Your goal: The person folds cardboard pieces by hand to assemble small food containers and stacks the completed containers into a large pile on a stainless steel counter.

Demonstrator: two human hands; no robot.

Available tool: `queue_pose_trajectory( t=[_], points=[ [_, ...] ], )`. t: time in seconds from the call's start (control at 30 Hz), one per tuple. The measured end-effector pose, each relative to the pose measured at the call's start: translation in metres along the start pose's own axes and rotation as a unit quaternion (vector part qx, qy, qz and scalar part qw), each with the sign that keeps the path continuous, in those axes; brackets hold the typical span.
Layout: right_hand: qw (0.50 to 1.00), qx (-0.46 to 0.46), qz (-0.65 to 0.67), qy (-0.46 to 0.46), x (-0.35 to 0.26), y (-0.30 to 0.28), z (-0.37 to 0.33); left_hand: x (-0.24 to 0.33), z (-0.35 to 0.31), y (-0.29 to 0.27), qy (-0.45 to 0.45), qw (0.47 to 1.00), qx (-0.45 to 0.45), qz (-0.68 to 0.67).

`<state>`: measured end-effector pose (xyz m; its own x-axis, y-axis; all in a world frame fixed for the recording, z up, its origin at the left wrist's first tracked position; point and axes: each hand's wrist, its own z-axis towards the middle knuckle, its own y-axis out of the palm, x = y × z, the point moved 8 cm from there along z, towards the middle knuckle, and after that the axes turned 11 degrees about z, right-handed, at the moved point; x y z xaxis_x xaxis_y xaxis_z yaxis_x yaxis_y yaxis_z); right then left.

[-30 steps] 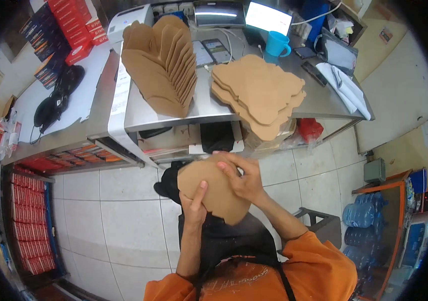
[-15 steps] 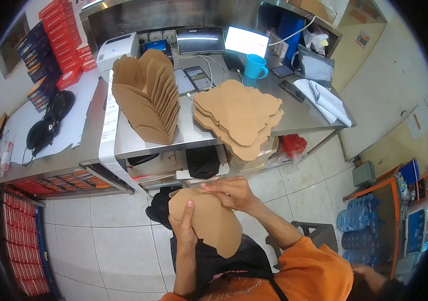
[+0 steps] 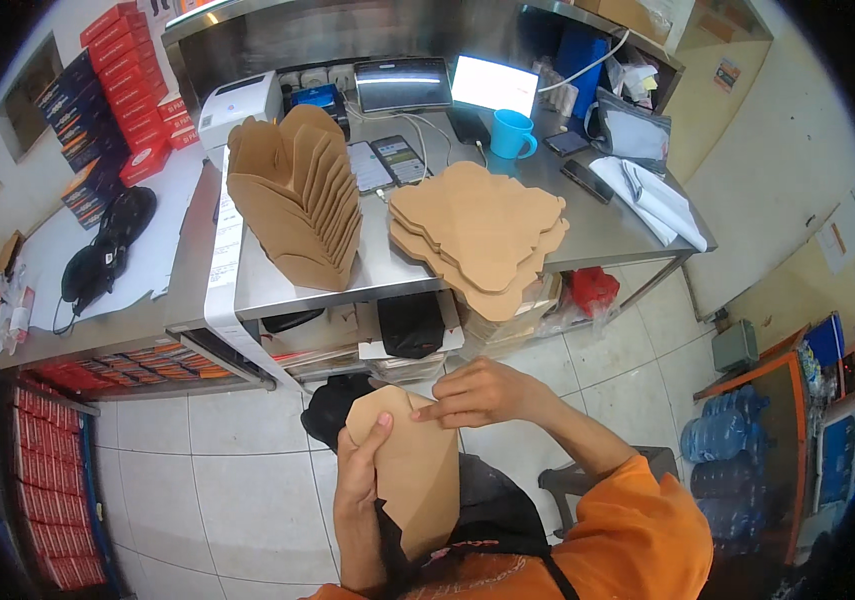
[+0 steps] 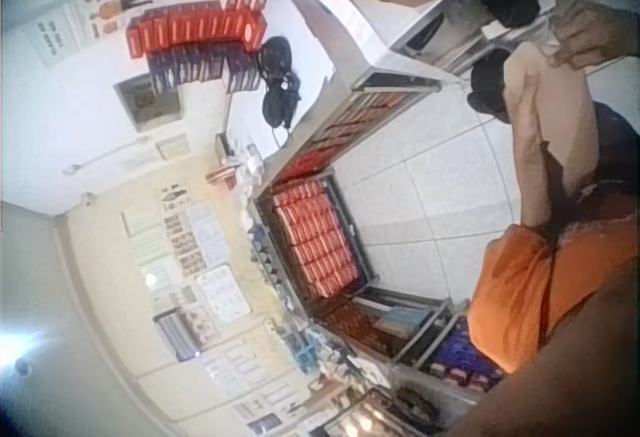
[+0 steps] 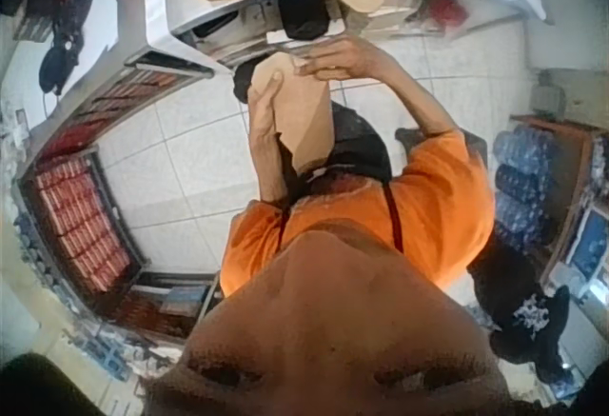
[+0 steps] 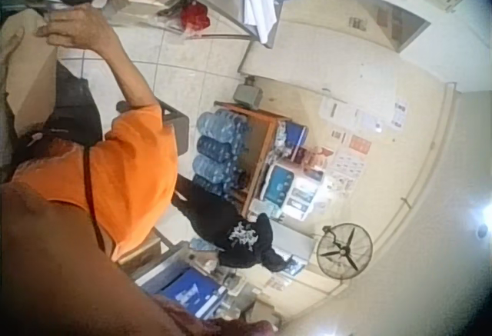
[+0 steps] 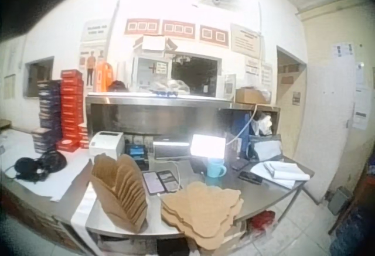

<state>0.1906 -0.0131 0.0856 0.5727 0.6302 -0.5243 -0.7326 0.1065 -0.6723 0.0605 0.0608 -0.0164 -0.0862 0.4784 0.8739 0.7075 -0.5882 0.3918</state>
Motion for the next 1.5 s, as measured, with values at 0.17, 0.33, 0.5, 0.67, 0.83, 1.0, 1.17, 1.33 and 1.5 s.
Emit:
queue_pose_trajectory(
  t=[0.17,0.33,0.5,0.67,0.83,1.0,1.17,1.33,1.5],
  points=[
    [0.991,0.125,-0.018,0.043,0.004,-0.012,0.001,0.012,0.001,0.002,0.071,0.995,0.063,0.004],
    [0.957,0.277,-0.036,0.079,0.011,-0.009,-0.009,0.022,-0.004,0.002,0.162,0.966,0.182,0.086],
    [0.982,0.110,-0.142,-0.054,0.005,0.001,-0.009,0.016,-0.004,0.003,0.119,0.969,0.152,0.152],
    [0.981,-0.002,-0.155,-0.115,-0.006,0.002,-0.002,0.007,0.001,-0.003,0.060,0.996,0.056,0.040],
    [0.991,-0.012,-0.091,-0.095,-0.012,-0.005,0.007,0.004,0.000,0.001,0.052,0.998,0.019,-0.014],
    [0.999,-0.008,0.033,0.021,0.000,-0.002,0.009,0.006,-0.001,0.003,0.065,0.998,0.010,-0.002],
    [0.839,-0.006,0.433,0.328,0.045,0.007,-0.009,0.003,-0.007,0.012,0.073,0.994,-0.040,0.071],
    [0.949,0.077,0.214,0.219,0.063,0.002,-0.012,-0.004,0.006,0.019,0.096,0.995,-0.031,0.010],
    [0.904,0.194,0.224,0.308,0.059,0.011,-0.034,-0.010,0.016,0.016,0.089,0.988,-0.042,-0.120]
  ],
)
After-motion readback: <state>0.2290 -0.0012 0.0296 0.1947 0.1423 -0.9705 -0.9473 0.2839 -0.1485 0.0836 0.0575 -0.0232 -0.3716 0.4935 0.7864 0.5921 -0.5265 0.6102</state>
